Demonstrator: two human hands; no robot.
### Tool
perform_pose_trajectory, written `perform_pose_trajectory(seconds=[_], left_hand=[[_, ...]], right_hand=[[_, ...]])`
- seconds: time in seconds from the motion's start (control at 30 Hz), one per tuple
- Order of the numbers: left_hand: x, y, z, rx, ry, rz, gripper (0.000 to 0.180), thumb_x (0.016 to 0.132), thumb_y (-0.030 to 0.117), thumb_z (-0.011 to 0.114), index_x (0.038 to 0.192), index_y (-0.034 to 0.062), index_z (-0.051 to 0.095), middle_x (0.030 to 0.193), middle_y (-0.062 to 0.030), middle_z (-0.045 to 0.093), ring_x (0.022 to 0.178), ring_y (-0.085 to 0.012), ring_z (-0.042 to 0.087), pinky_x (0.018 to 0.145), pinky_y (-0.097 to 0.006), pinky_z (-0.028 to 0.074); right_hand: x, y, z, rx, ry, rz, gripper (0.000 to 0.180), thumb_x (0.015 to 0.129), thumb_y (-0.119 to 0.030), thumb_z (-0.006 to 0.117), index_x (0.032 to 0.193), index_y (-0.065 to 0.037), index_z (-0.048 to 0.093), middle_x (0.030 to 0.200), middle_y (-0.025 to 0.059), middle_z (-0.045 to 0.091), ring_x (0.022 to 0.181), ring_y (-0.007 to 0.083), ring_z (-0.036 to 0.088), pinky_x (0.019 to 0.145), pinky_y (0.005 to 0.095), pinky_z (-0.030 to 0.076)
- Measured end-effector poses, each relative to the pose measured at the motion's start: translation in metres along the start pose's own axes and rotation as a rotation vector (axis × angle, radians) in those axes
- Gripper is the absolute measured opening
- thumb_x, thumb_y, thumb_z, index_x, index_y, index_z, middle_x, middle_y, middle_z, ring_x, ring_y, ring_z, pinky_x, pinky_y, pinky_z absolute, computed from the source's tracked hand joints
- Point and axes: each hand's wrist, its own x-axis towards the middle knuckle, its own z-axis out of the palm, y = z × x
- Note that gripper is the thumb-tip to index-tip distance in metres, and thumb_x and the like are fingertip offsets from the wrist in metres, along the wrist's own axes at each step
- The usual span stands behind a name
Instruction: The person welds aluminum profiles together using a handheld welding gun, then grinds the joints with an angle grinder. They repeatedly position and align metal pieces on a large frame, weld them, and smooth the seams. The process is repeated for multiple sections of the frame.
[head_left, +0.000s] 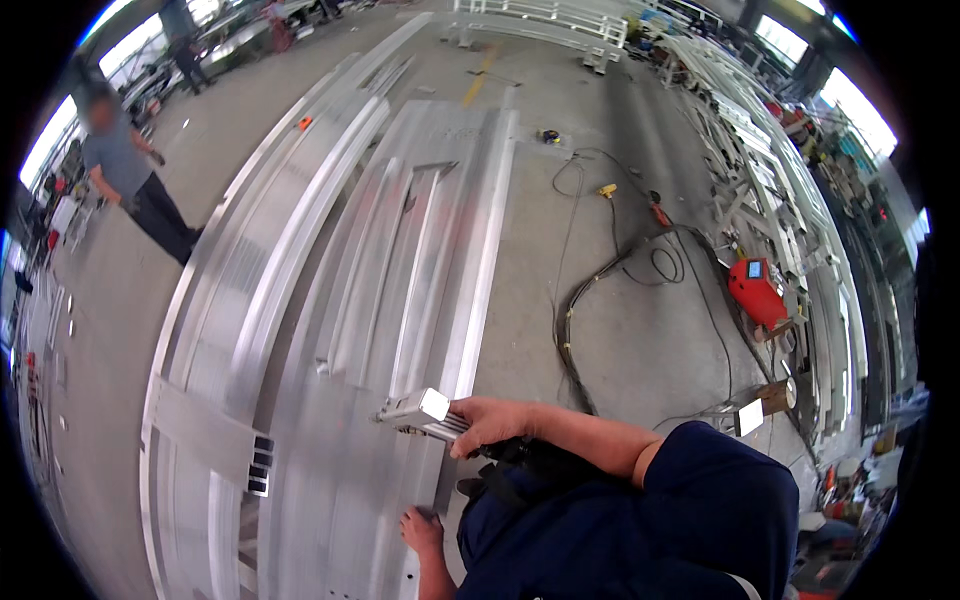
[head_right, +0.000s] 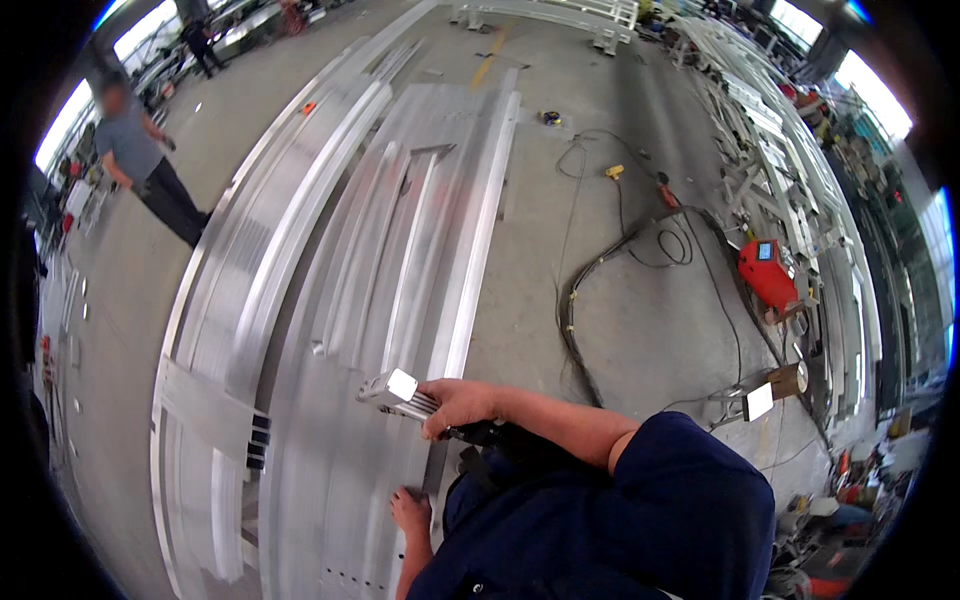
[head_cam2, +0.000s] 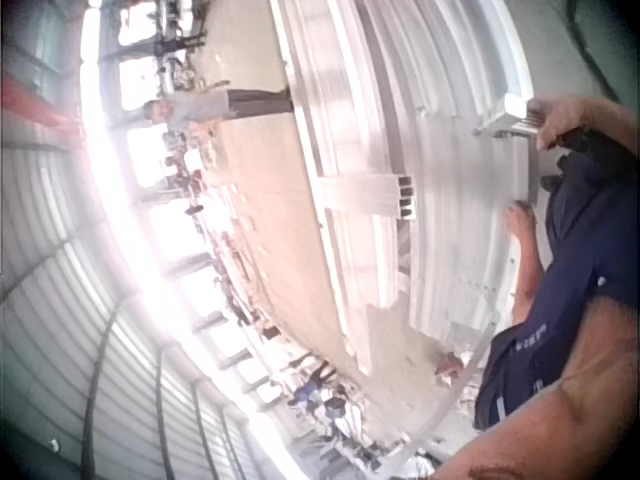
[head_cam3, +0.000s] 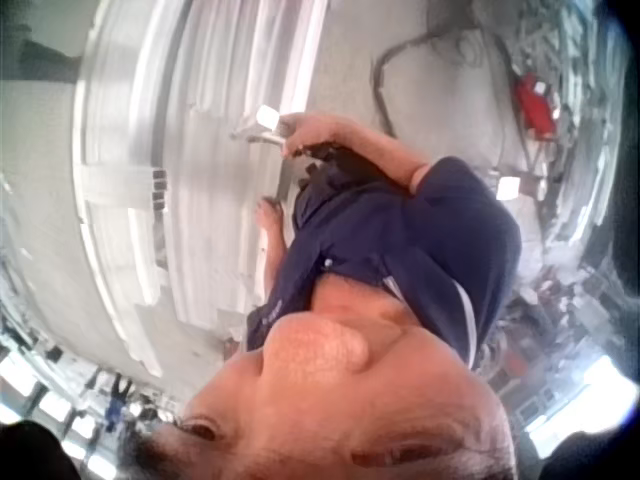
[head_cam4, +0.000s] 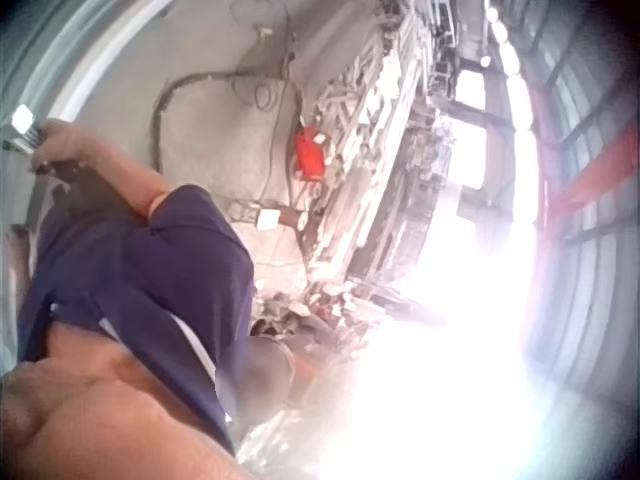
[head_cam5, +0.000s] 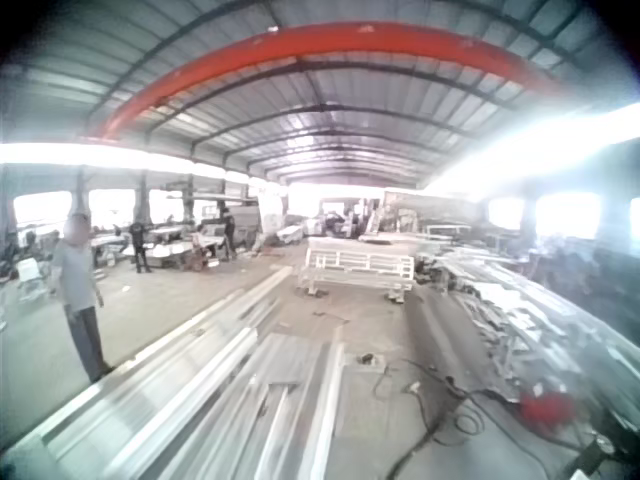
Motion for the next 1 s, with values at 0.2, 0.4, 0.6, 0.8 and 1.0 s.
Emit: perform_pose_trajectory(seconds=[0.2,0.4,0.6,0.8,1.0], left_hand=[[-0.003,-0.028,0.013,-0.076,0.098,0.056,0.036,0.076,0.019,0.066,0.11,0.0094,0.06,0.108,-0.0135,0.061,0.104,-0.0349,0.059,0.092,-0.051,0.044],[-0.031,-0.015,0.003,-0.192,0.347,0.053,0.05,0.071,0.018,0.073,0.117,0.0106,0.056,0.117,-0.0117,0.053,0.114,-0.0332,0.049,0.097,-0.049,0.036],[-0.104,-0.012,0.014,-0.307,0.361,-0.13,0.057,0.071,0.018,0.074,0.124,0.0139,0.054,0.126,-0.0113,0.048,0.122,-0.0348,0.044,0.101,-0.05,0.034],[-0.152,-0.038,0.022,-0.276,0.385,-0.516,0.072,0.07,0.021,0.076,0.135,0.0137,0.045,0.143,-0.0164,0.034,0.132,-0.0398,0.035,0.102,-0.053,0.036],[-0.166,-0.073,0.018,-0.276,0.297,-0.577,0.069,0.071,0.019,0.074,0.135,0.0131,0.046,0.146,-0.018,0.037,0.138,-0.0379,0.033,0.107,-0.053,0.035]], right_hand=[[-0.004,0.02,0.031,0.121,0.016,0.137,0.057,0.078,-0.002,0.074,0.129,0.003,0.051,0.11,0.0072,0.062,0.098,0.0161,0.06,0.085,0.0321,0.05],[-0.01,0.008,0.078,0.003,0.124,0.192,0.039,0.069,-0.008,0.074,0.106,0.001,0.061,0.083,0.0074,0.065,0.069,0.0159,0.064,0.065,0.029,0.052],[-0.005,0.015,0.098,-0.065,-0.079,0.263,0.048,0.071,-0.011,0.077,0.113,0.001,0.057,0.09,0.0089,0.065,0.075,0.0182,0.065,0.069,0.0311,0.053],[0.003,0.004,0.129,-0.197,-0.183,0.245,0.037,0.068,-0.012,0.073,0.1,0.002,0.061,0.08,0.0083,0.064,0.066,0.0166,0.064,0.062,0.03,0.052],[0.01,0.001,0.143,-0.199,-0.266,0.277,0.042,0.069,-0.009,0.073,0.106,0.005,0.059,0.087,0.0096,0.065,0.075,0.0183,0.066,0.07,0.0308,0.053]])
